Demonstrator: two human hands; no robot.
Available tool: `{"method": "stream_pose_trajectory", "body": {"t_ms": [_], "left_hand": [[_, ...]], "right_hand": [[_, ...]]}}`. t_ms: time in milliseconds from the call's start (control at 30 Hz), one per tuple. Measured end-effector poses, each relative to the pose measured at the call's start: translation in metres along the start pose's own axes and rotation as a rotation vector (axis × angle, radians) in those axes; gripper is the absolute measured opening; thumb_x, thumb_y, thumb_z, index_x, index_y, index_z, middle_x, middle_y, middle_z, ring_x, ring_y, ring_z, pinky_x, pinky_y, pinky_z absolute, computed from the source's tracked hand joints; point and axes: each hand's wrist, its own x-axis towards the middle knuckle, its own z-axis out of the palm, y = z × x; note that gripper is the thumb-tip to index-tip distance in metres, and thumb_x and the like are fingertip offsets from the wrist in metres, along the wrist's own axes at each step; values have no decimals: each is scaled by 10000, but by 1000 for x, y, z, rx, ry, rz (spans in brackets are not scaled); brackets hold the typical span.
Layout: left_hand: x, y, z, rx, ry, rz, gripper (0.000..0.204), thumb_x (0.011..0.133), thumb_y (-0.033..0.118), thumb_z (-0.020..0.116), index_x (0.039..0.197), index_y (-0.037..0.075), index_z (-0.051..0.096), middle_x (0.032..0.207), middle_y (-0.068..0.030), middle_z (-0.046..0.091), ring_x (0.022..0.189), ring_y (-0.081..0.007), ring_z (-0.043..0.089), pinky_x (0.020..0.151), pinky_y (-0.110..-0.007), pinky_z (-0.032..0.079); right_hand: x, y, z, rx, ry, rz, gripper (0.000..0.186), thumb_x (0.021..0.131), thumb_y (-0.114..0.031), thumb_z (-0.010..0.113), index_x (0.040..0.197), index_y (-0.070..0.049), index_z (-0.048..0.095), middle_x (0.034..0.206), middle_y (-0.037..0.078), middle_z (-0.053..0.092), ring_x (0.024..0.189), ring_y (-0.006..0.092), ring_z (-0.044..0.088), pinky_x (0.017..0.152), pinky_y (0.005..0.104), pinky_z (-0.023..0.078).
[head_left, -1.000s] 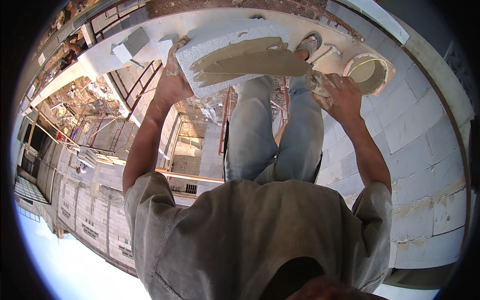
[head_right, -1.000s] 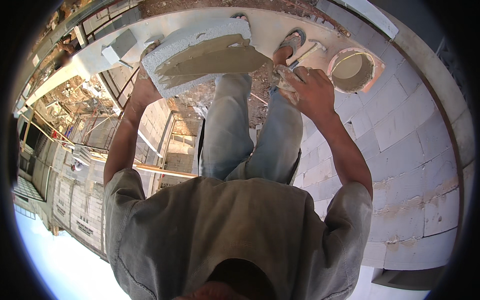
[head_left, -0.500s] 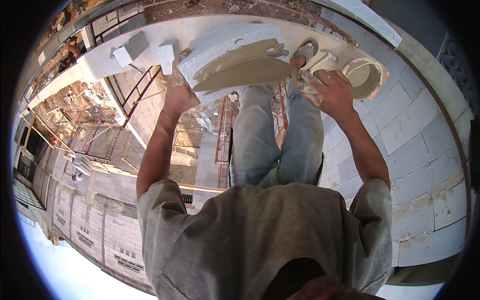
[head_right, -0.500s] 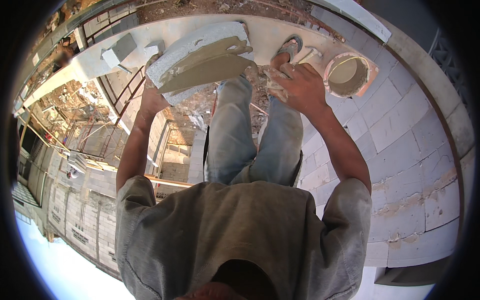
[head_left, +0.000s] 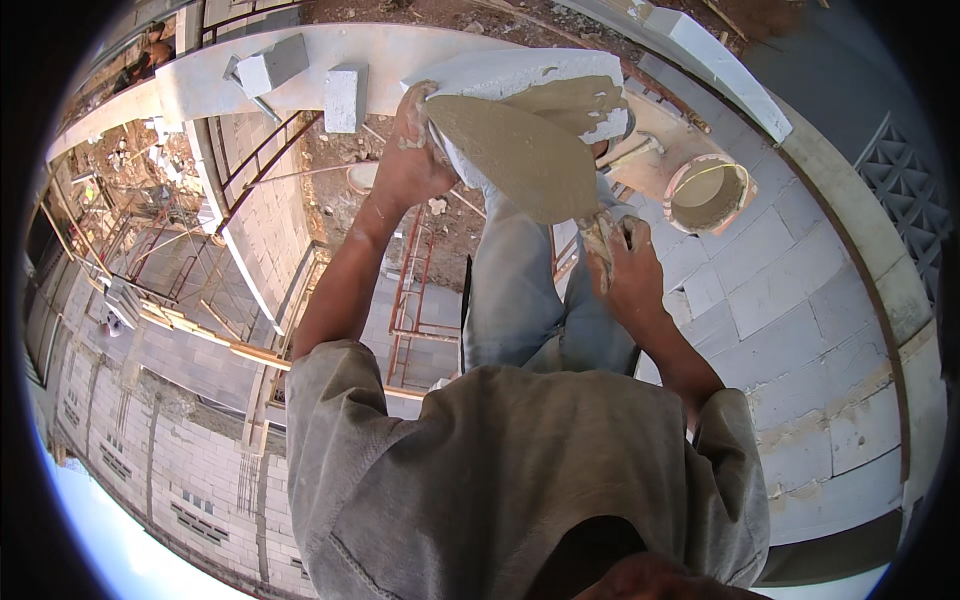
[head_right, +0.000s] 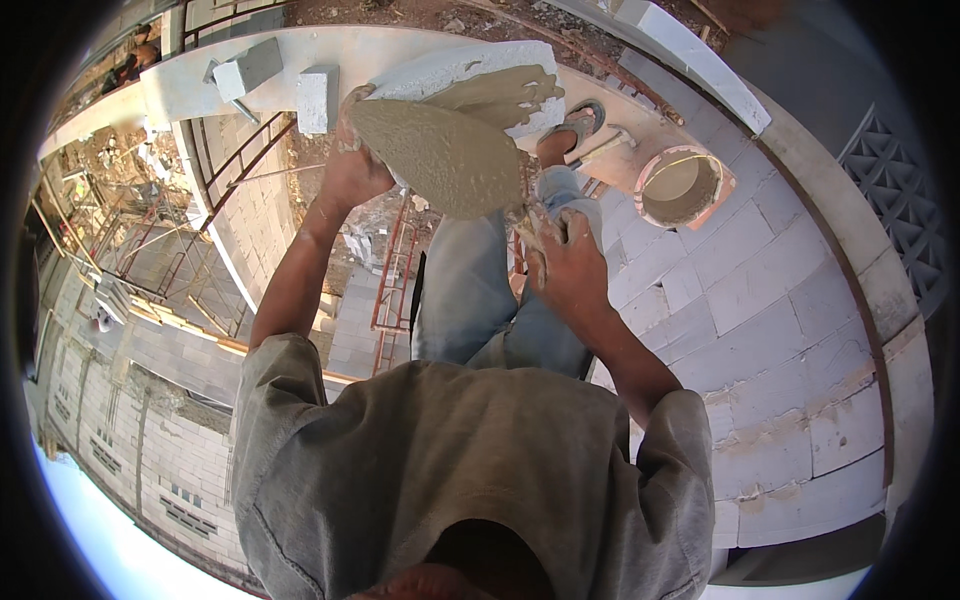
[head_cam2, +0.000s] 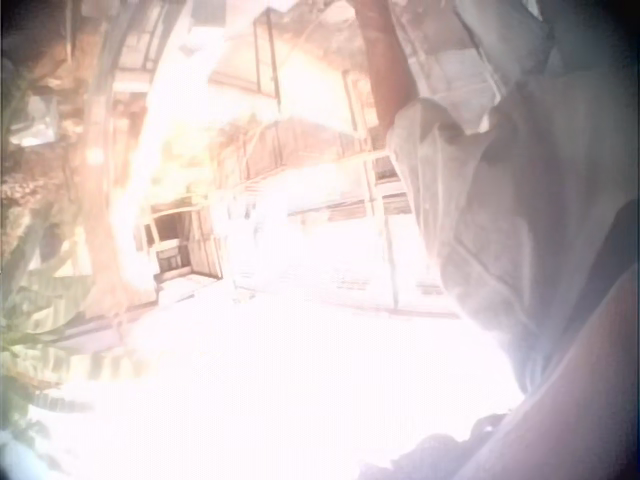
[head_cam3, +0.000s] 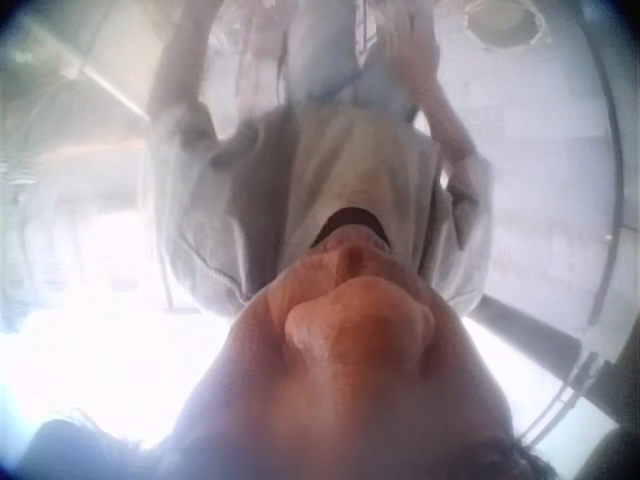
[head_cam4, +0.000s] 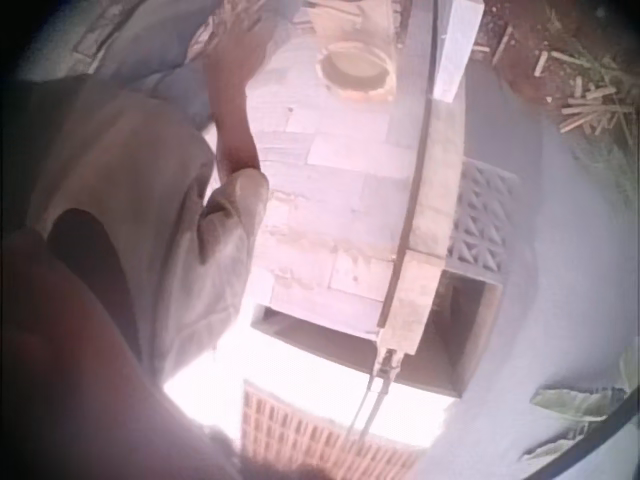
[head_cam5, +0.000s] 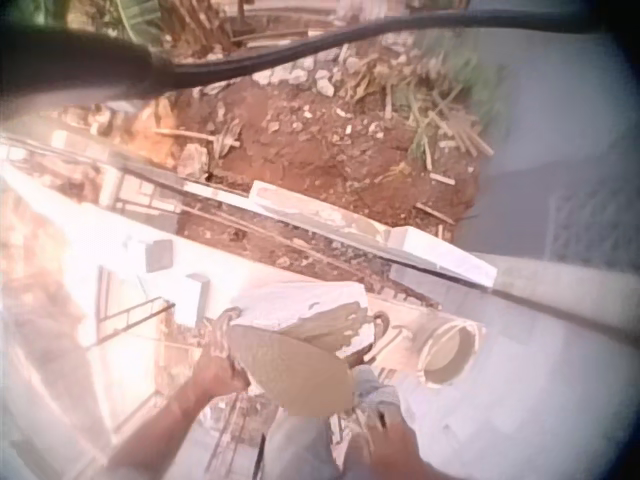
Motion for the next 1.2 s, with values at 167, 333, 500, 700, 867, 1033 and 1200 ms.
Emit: {"method": "stream_pose_trajectory", "body": {"t_ms": [167,333,500,700,867,1033,1200], "left_hand": [[9,22,5,-163,56,-140,916,620,221,833,1347,-33,338,1329,-269,410,1262,-431,408,1069,-447,370],[-2,18,5,-143,89,-83,919,628,260,845,1334,-51,346,1311,-265,420,1247,-428,416,1058,-443,371],[-8,13,-4,-48,9,-39,904,646,266,839,1339,-40,346,1316,-266,400,1242,-414,413,1057,-436,364],[-14,-2,-1,-1,-4,-9,949,673,292,825,1383,-34,286,1323,-269,377,1254,-417,386,1056,-450,357],[-11,6,-4,-111,48,-61,896,691,314,811,1366,-29,332,1337,-270,377,1255,-424,378,1062,-471,342],[-14,0,-4,213,5,38,696,743,369,769,1315,75,503,1356,-215,449,1271,-440,357,1083,-486,302],[-10,5,4,96,-48,-252,684,736,412,765,1301,104,532,1279,-181,568,1252,-385,445,1090,-489,292]], "right_hand": [[21,4,-2,-169,-60,109,488,877,-217,635,1306,-19,512,924,197,572,775,362,627,650,425,530],[61,55,-39,-225,74,334,474,891,-235,631,1281,9,516,949,242,614,815,403,638,690,443,531],[29,26,-50,-67,78,225,433,878,-247,651,1218,6,560,952,232,606,843,377,640,700,428,534],[25,27,-10,-176,-86,79,421,854,-244,673,1199,-19,585,963,192,580,784,334,647,692,394,539],[56,63,-16,257,243,241,497,859,-222,642,1261,41,513,970,171,606,734,287,632,648,380,521],[20,62,-13,1548,-63,263,543,936,-320,481,1335,40,403,932,117,574,684,222,575,615,326,481],[64,31,-3,1614,-135,550,503,976,-570,381,955,-89,529,640,63,502,444,158,465,433,286,414]]}}
